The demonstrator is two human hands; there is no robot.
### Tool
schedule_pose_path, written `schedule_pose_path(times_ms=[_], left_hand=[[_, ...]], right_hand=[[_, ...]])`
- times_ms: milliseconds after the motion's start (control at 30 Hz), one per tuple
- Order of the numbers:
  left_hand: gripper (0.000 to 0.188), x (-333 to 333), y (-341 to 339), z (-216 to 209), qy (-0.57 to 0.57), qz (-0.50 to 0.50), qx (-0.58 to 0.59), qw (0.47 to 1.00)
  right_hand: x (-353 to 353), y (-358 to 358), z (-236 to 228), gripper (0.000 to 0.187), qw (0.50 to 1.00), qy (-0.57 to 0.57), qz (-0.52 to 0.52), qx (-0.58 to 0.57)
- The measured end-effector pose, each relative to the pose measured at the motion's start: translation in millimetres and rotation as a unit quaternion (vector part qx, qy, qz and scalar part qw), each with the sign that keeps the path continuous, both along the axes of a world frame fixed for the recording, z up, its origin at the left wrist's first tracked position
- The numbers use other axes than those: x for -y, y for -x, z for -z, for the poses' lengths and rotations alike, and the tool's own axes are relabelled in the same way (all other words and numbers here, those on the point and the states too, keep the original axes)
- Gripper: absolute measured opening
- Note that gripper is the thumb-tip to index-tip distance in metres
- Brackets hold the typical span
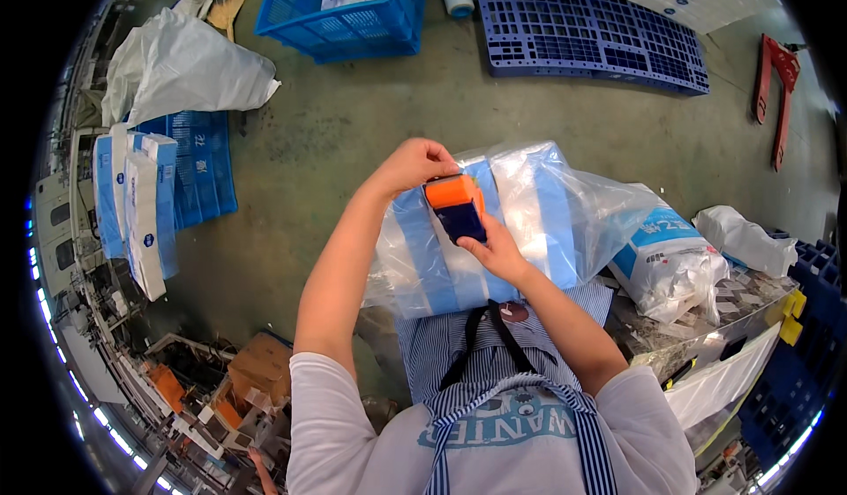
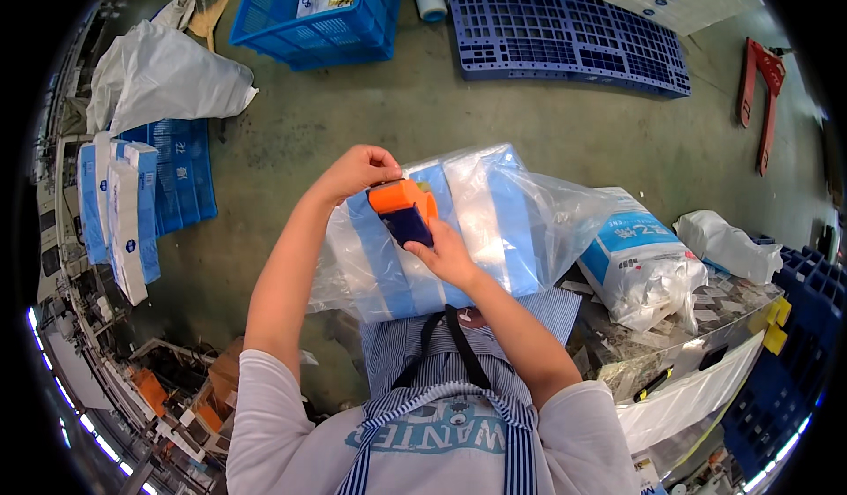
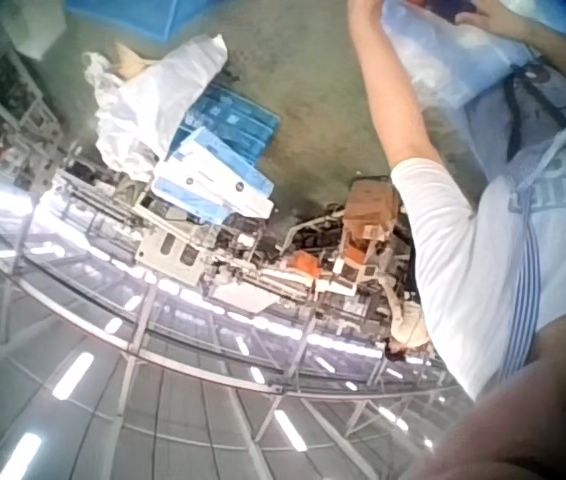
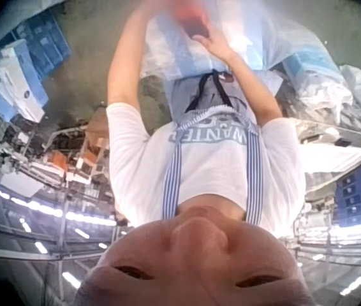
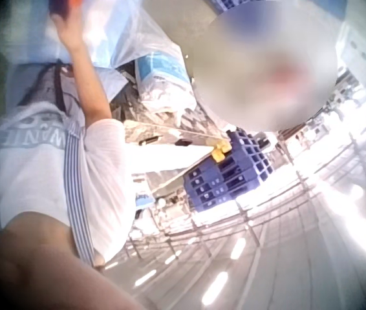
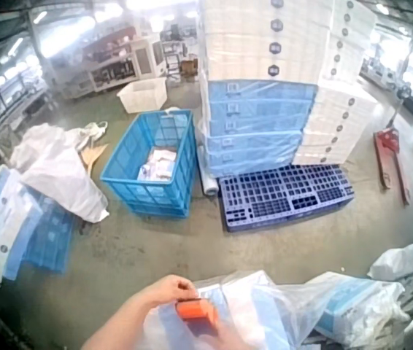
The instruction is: The person places bundles of white items into a large clear plastic bag, seals the bag using a hand-held tape dispenser, and سپس stacks the large packaged units on top of each other on a metal workbench.
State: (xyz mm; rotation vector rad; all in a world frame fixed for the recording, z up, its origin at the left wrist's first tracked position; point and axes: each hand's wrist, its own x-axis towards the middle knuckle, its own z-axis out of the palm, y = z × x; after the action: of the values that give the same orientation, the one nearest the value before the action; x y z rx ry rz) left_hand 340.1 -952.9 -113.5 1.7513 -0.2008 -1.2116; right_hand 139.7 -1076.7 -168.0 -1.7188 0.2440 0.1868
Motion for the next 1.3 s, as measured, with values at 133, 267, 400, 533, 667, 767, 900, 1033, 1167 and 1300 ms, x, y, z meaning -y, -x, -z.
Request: schedule_pose_path(times_ms=[133,267,400,533,667,767,900,1033,1167,1300], left_hand=[[0.010,0,-27,23,-0.028,-0.094,0.129,0.987],[0.015,3,-53,73,-0.134,-0.065,0.276,0.950],[0.020,7,-17,141,-0.167,-0.079,0.219,0.958],[0.036,8,-7,162,-0.246,0.046,0.129,0.959],[0.065,16,-2,162,-0.379,0.144,0.193,0.894],[0.075,15,-1,146,-0.209,0.212,0.209,0.932],[0.081,16,1,125,-0.276,0.247,0.109,0.922],[0.049,-8,21,81,-0.231,0.057,0.343,0.909],[0.013,-61,167,25,-0.082,-0.130,0.386,0.910],[0.022,-85,325,57,-0.036,-0.321,-0.353,0.878]], right_hand=[[-4,-6,-24,0.035,0.996,0.010,0.065,-0.068],[-18,16,-38,0.038,0.985,0.000,0.134,-0.109],[-21,24,-31,0.043,0.972,0.016,0.120,-0.200],[-16,27,-22,0.046,0.968,0.035,0.109,-0.224],[-16,29,-22,0.047,0.968,0.047,0.088,-0.230],[-14,25,-27,0.047,0.967,0.038,0.090,-0.235],[-18,15,-34,0.045,0.968,0.031,0.062,-0.239],[-16,16,-27,0.040,0.968,-0.032,0.108,-0.225],[-6,17,-20,0.043,0.954,-0.083,0.129,-0.257],[-9,13,-20,0.038,0.950,-0.075,0.087,-0.292]])
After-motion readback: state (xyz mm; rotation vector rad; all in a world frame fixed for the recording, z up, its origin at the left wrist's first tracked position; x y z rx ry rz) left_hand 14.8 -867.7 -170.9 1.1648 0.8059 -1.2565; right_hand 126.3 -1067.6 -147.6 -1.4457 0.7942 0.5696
